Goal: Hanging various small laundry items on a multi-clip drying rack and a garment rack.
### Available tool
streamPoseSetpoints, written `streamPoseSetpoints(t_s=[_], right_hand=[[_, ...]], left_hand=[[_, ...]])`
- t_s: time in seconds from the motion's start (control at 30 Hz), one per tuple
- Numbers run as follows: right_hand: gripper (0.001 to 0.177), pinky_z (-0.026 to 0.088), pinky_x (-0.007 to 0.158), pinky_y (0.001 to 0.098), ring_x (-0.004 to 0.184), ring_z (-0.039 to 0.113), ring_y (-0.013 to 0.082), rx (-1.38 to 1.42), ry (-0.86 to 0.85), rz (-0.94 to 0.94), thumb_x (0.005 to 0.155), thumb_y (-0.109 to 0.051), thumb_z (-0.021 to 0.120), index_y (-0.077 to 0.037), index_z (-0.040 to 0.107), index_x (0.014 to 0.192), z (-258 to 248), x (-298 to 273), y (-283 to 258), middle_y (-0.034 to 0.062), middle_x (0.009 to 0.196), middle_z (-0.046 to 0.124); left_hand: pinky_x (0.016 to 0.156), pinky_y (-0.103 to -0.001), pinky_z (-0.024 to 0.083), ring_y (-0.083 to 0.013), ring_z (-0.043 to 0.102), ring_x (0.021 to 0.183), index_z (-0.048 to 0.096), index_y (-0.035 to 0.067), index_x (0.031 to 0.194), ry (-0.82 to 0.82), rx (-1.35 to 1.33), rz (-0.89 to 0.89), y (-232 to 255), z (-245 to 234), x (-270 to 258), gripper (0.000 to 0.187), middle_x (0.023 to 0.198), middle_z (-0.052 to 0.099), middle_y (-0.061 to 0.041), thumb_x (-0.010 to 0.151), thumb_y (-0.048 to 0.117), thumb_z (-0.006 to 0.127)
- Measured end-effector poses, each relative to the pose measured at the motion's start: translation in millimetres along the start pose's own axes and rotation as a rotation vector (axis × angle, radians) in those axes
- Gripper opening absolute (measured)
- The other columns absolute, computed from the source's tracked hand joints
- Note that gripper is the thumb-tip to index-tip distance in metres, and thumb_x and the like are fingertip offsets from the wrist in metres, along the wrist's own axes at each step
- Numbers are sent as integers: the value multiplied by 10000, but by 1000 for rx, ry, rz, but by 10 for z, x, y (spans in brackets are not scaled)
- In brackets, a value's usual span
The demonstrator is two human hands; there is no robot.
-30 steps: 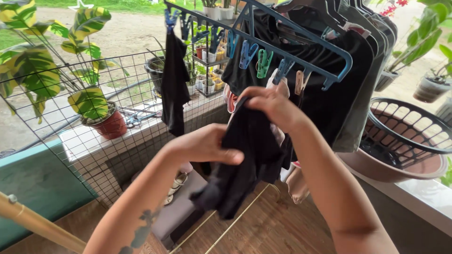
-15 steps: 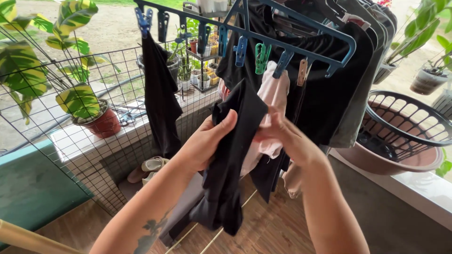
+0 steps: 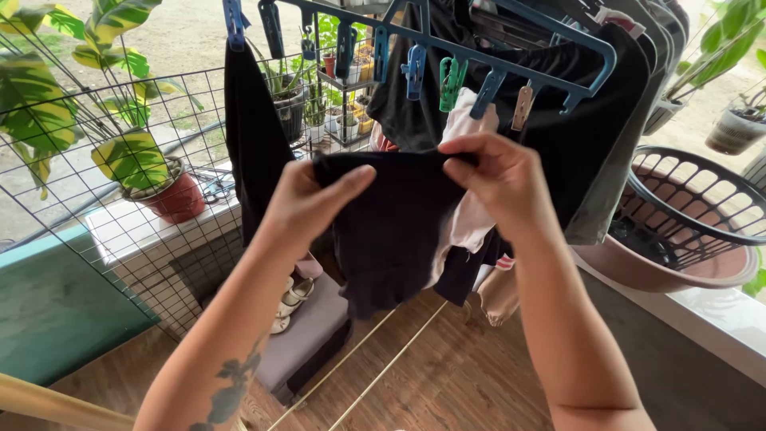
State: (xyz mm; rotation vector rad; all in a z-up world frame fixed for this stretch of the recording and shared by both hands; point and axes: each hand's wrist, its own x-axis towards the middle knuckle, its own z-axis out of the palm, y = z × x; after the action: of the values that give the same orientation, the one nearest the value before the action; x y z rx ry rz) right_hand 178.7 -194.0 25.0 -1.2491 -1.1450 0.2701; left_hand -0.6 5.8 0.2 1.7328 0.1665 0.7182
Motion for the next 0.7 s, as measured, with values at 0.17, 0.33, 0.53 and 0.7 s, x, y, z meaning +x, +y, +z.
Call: streamPoseSetpoints(t_s=[0.17,0.33,0.53,0.7], right_hand=[[237,508,798,219,920,635,70,-457,68,-179,893,40,781,-55,765,1109,-48,52,-300,-1,1015,692],[228,524,856,213,925,641,93,-643,-17,-225,865,36,806,-48,761,1072,-120,43,-271,-6,958,659],[172,557,856,208,969,680,85,-305,-117,-30,868,86,721,7,745,1018,-118,17,-163,-15,1007,652],[164,543,789,214,906,667,81,-408,-92,-16,875,68,741,-2,756,1023,-90,78,-144,-2,991,664]], left_hand=[[511,-245,380,-46,499,599,749,31,844,153,84,-3,-53,-142,82,237,679,609,53,878,252,827],[765,-220,519,-63,608,944,658,28,990,118,-41,416,-281,-97,97,125,1026,626,3,959,118,739],[747,-251,504,-83,610,854,598,58,1200,-99,-52,-59,-313,87,73,175,930,677,-27,1038,120,624],[789,-278,554,-116,671,867,675,2,1146,-234,-550,-246,-231,135,74,253,970,702,-58,1024,192,562]])
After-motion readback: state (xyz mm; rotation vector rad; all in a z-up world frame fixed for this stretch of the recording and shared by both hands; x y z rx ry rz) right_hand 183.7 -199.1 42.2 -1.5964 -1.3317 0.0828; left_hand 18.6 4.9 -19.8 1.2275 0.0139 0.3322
